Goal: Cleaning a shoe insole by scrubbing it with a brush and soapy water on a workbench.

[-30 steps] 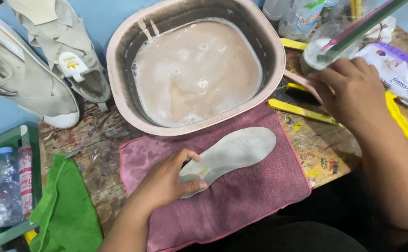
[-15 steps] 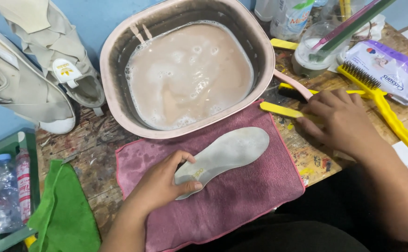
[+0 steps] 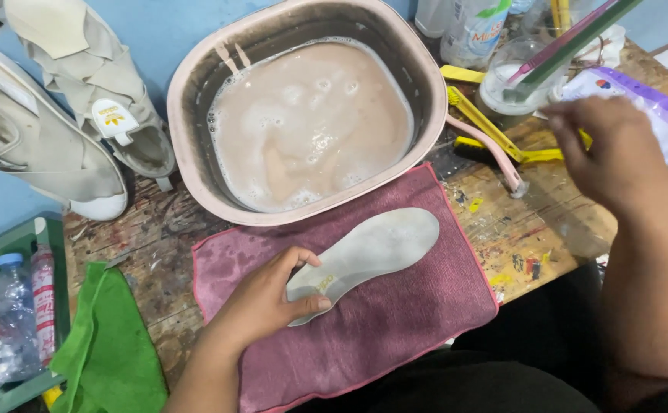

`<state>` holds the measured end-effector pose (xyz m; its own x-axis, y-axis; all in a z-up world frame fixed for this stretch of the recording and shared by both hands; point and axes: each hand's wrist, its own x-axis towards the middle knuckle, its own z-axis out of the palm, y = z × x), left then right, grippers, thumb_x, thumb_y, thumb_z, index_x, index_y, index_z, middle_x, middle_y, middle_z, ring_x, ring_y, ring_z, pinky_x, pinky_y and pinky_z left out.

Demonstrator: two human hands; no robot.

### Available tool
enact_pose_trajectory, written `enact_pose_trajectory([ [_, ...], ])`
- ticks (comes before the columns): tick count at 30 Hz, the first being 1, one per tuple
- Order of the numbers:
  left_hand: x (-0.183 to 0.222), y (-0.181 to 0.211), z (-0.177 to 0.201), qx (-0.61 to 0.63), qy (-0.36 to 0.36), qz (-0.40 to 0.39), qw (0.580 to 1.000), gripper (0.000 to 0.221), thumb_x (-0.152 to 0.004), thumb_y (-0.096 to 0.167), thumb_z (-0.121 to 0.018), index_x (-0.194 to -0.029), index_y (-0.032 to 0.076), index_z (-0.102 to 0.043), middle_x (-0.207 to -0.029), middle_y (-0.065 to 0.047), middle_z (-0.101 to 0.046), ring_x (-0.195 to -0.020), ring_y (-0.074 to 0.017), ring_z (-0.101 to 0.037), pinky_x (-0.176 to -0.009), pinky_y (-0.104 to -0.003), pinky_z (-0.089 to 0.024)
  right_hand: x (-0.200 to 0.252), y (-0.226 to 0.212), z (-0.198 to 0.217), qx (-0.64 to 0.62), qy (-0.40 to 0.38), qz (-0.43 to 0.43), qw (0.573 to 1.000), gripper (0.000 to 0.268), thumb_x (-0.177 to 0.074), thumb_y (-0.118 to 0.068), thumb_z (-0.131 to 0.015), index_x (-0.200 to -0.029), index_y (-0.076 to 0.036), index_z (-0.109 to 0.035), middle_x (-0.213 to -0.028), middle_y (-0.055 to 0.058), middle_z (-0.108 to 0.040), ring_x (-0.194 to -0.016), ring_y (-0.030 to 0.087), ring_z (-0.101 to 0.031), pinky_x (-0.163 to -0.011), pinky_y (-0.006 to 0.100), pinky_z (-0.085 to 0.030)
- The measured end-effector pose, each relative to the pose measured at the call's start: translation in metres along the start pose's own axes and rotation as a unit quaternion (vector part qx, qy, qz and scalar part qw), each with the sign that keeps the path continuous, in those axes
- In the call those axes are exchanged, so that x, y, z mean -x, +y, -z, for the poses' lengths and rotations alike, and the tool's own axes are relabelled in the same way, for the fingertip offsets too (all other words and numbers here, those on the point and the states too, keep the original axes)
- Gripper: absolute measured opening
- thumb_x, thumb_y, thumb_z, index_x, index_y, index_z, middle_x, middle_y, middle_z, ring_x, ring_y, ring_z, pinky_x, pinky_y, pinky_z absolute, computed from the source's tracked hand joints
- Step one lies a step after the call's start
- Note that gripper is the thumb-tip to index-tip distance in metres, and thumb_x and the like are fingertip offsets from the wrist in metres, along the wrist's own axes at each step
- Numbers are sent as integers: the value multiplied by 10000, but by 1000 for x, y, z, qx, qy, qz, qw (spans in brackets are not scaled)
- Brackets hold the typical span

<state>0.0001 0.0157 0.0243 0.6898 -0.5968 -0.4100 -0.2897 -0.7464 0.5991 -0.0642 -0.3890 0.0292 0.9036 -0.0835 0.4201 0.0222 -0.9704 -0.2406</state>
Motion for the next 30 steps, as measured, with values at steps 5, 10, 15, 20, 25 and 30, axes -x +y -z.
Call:
enact_pose_trajectory([
  [5,1,0,1,0,-6,4,1000,465,-687,455,-703,-1060,282,-485,-1166,72,-600,-1114,-137,-547,-846,-308,-414,28,27,-46,247,-109,-56,961,291,-863,-320,-512,-1128,-232,-594,-1140,-19,-604,-1037,282,-528,-794,428,-411],
  [10,-1,2,3,0,-8,6,1000,472,-683,477,-695,-1060,281,-489,-1168,82,-598,-1121,-134,-543,-853,-298,-410,25,37,-42,223,-136,-58,964,194,-835,-283,-542,-1025,-276,-581,-1034,-81,-598,-983,230,-526,-779,399,-359],
  [15,2,4,1,-10,0,7,1000,446,-690,417,-732,-1036,282,-486,-1165,61,-614,-1120,-142,-548,-837,-305,-420,9,40,-27,-78,-141,1,987,227,-819,-123,-601,-1043,-115,-639,-1006,80,-647,-936,266,-588,-804,391,-467],
  [20,3,4,1,-5,2,4,1000,433,-696,408,-728,-1032,277,-487,-1147,76,-605,-1104,-127,-547,-828,-295,-415,12,64,-28,-114,-93,-67,987,108,-870,-108,-626,-965,-78,-587,-935,57,-588,-819,213,-537,-739,332,-392],
  [25,-1,0,2,-9,-4,-2,1000,466,-690,474,-692,-1054,282,-473,-1145,59,-613,-1094,-140,-554,-818,-307,-422,10,73,-13,-214,-76,-5,974,129,-865,27,-589,-989,1,-616,-880,78,-581,-801,181,-528,-714,307,-367],
  [30,1,1,0,1,5,-21,1000,476,-681,478,-687,-1055,258,-492,-1213,69,-580,-1147,-157,-534,-854,-333,-430,10,67,-6,-330,-52,86,938,189,-859,49,-543,-1039,98,-577,-1026,203,-601,-951,257,-615,-941,329,-530],
])
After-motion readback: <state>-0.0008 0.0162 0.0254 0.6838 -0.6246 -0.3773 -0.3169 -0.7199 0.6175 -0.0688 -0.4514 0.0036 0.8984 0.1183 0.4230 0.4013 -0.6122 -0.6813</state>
